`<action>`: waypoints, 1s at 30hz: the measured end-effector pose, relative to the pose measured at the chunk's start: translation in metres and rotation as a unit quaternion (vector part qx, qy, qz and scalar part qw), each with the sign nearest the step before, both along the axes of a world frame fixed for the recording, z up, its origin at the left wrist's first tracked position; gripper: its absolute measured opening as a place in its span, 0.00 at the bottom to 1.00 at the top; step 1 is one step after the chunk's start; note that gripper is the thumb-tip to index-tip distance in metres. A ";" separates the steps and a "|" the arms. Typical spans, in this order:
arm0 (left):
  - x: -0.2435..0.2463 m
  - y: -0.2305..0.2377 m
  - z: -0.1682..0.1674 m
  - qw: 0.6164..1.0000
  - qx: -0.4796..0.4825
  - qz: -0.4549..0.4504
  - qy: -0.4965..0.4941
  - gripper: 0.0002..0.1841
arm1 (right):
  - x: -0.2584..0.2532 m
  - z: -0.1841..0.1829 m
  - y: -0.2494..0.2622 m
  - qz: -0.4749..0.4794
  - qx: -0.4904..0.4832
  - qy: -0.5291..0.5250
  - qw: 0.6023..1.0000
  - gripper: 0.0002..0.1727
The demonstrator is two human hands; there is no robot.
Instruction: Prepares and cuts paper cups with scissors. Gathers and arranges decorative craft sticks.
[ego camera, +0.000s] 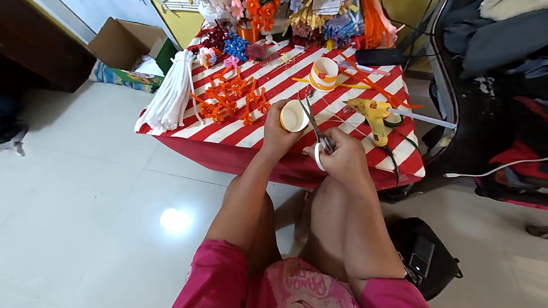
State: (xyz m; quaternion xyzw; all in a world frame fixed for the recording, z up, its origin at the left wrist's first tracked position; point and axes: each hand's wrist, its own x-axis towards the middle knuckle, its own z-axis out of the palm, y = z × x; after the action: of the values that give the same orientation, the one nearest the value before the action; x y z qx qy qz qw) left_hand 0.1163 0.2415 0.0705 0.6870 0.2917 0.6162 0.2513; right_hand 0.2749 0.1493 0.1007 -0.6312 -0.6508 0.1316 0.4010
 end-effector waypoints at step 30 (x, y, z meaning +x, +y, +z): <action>-0.028 -0.011 0.014 0.966 -0.194 -0.154 0.071 0.37 | 0.025 0.014 -0.010 0.053 -0.035 -0.061 0.996 0.15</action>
State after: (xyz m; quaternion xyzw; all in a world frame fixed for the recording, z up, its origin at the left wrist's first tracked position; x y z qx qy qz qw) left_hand 0.0883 0.2308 0.0843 0.7040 0.3134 0.4511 0.4502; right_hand 0.2998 0.1392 0.1142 -0.6166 -0.7012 0.1367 0.3307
